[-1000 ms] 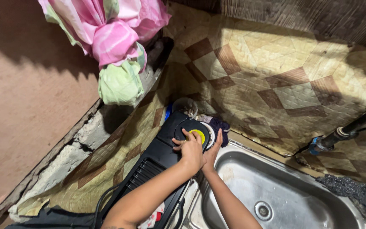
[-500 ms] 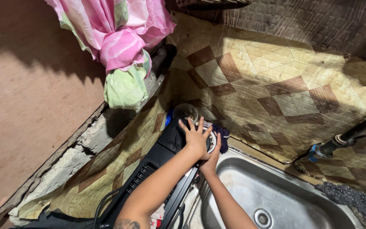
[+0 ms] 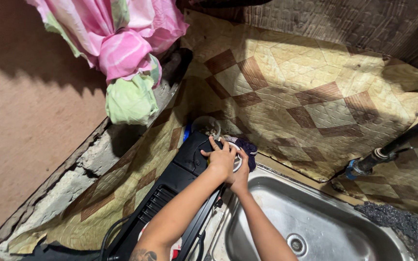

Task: The person wipes a coffee machine with a cloth, fills a mug with water, spoons instant coffee powder from a jar into the mug, pours syrup from a bottle, and stirs the drink. They then open the machine, remove the filter basket, rinse it under the tap, and scrub it with a sponge and dish soap.

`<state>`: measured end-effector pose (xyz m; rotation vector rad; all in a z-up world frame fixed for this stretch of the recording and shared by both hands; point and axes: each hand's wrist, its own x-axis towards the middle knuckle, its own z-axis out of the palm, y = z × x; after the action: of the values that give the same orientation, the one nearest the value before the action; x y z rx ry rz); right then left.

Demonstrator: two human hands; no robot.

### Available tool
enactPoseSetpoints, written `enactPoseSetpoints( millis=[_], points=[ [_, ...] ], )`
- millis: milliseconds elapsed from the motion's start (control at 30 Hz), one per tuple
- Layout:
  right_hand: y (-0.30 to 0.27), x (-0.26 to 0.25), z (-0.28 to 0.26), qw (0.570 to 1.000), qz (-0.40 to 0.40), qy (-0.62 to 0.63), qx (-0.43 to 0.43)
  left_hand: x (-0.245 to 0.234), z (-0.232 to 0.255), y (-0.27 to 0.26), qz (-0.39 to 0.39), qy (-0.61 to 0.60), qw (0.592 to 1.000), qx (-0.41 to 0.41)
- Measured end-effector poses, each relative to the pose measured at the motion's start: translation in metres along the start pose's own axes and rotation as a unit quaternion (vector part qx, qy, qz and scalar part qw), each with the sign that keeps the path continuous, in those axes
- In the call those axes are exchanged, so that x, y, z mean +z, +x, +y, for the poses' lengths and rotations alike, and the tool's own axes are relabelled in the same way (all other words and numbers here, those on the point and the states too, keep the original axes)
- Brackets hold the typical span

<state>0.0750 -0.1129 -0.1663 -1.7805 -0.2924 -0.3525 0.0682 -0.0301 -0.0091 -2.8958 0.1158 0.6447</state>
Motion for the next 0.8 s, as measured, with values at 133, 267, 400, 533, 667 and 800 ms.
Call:
enactPoseSetpoints(
  millis=[133,267,400,533,667,800],
  points=[
    [0.033,-0.029,0.003,0.989,-0.127,0.075,0.029,-0.003,0.002,-0.003,0.002,-0.016,1.0,0.0],
    [0.06,-0.049,0.017,0.968,-0.23,0.092,-0.031,0.003,-0.003,-0.004,0.021,-0.03,0.999,-0.007],
    [0.07,-0.053,0.057,0.953,-0.225,0.197,0.053,0.022,-0.018,-0.006,0.071,-0.104,0.992,-0.019],
    [0.078,-0.051,0.104,0.892,-0.219,0.354,0.177,0.041,-0.024,-0.012,0.097,-0.108,0.989,-0.03],
    [0.082,-0.031,0.125,0.866,-0.182,0.36,0.295,0.044,-0.014,-0.015,0.089,-0.08,0.992,-0.049],
    [0.095,-0.012,0.121,0.895,-0.155,0.254,0.332,0.038,-0.007,-0.022,0.073,-0.066,0.993,-0.058]
  ],
)
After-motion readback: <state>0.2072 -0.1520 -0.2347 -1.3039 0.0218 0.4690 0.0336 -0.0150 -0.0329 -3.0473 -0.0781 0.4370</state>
